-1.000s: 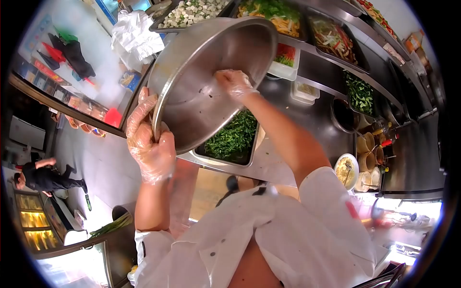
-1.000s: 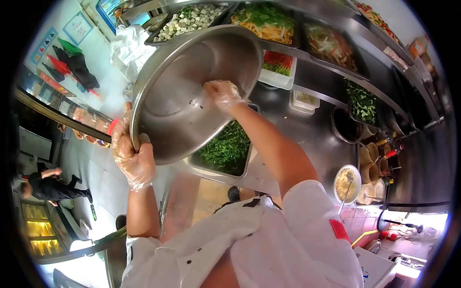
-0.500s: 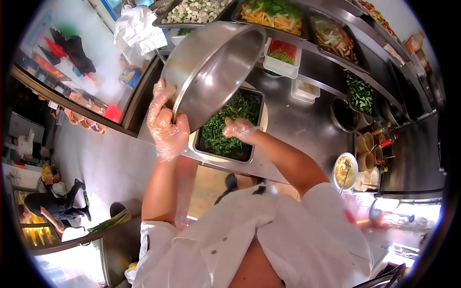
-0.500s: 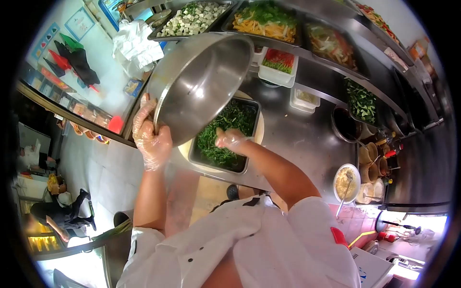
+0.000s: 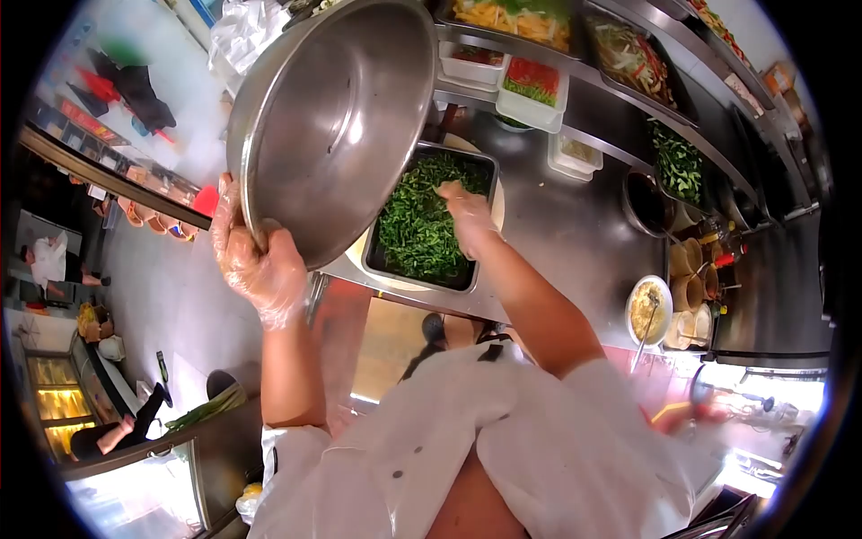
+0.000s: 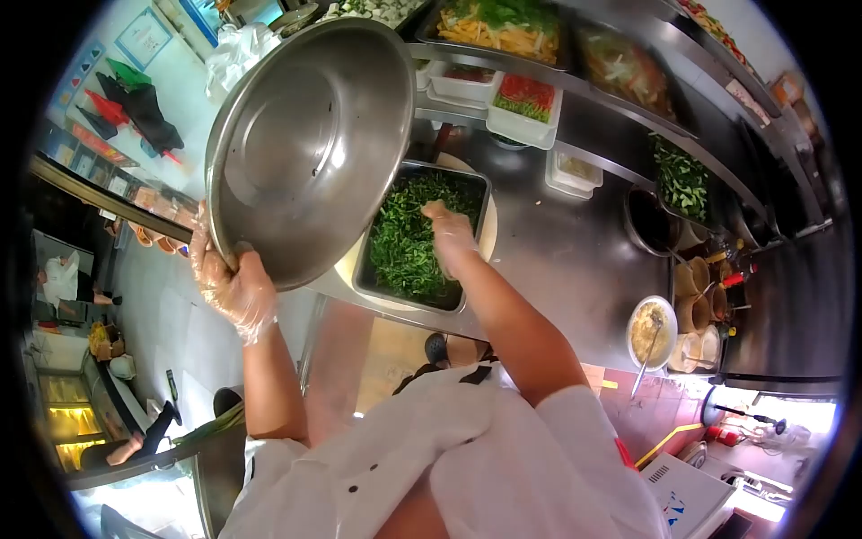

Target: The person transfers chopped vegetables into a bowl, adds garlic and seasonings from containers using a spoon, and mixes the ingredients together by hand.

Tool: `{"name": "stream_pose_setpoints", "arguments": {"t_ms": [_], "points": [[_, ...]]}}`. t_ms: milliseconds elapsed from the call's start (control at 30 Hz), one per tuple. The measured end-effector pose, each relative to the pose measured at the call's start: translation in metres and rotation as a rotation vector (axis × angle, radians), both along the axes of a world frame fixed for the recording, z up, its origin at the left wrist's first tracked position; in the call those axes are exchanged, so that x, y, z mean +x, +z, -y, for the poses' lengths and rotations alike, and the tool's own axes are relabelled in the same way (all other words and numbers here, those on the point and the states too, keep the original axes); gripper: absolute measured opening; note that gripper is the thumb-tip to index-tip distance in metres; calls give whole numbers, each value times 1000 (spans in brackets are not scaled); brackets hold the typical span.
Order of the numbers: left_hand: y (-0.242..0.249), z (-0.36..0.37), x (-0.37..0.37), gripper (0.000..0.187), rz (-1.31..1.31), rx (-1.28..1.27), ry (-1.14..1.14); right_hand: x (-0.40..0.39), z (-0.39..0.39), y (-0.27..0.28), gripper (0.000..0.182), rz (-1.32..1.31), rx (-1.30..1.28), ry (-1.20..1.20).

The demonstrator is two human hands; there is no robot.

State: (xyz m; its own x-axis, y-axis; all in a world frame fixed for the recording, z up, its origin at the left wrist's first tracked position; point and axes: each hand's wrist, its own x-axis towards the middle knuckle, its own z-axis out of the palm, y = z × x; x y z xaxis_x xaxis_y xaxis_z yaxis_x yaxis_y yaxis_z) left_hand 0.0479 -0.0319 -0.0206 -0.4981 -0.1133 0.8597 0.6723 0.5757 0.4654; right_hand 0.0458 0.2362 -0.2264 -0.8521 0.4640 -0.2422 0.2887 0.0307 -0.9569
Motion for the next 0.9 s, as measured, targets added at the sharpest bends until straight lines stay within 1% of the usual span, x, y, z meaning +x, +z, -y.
{"name": "stream_pose_setpoints", "arguments": {"t_ms": [33,67,100,167,200,233,300,367,433,500,567,600,633,667,700,767,833,867,900], "points": [[-5,4,4,23,56,54,5,1,-8,-1,41,-49,-164,-29],[-17,11,3,42,101,114,-42,7,-19,-2,39,-87,-332,-69],[-19,8,5,43,180,254,-112,7,-34,4,38,-148,-488,-102],[-21,-11,10,46,320,549,-248,26,-56,46,37,-364,-752,-142],[-16,-26,19,48,361,586,-263,42,-64,60,37,-461,-890,-159],[-23,-39,22,51,494,744,-302,56,-77,67,33,-504,-918,-147],[-51,-64,28,53,565,684,-410,85,-107,77,27,-590,-971,-116],[-77,-105,42,50,878,920,-634,116,-129,83,26,-515,-896,-195],[-133,-163,48,45,895,855,-707,146,-152,81,26,-453,-812,-264],[-142,-215,72,38,912,491,-586,174,-175,62,27,-399,-730,-331],[-220,-267,79,34,876,209,-495,207,-180,61,25,-275,-708,-432],[-232,-290,88,31,1126,406,-536,225,-182,56,24,-208,-700,-483],[-242,-311,96,28,1370,609,-573,245,-192,43,23,-195,-705,-490],[-263,-327,104,23,1358,601,-505,265,-204,23,23,-183,-715,-501],[-266,-331,109,21,1456,553,-439,284,-214,8,23,-172,-727,-516],[-265,-336,116,17,1645,447,-304,317,-222,-8,24,-102,-314,-438],[-246,-318,111,18,1714,-180,-440,337,-236,-19,22,-60,-311,-466],[-241,-301,109,20,1718,-497,-499,344,-245,-24,21,-49,-519,-540],[-262,-278,111,21,1316,-587,-551,350,-254,-29,19,-33,-727,-611]]}}
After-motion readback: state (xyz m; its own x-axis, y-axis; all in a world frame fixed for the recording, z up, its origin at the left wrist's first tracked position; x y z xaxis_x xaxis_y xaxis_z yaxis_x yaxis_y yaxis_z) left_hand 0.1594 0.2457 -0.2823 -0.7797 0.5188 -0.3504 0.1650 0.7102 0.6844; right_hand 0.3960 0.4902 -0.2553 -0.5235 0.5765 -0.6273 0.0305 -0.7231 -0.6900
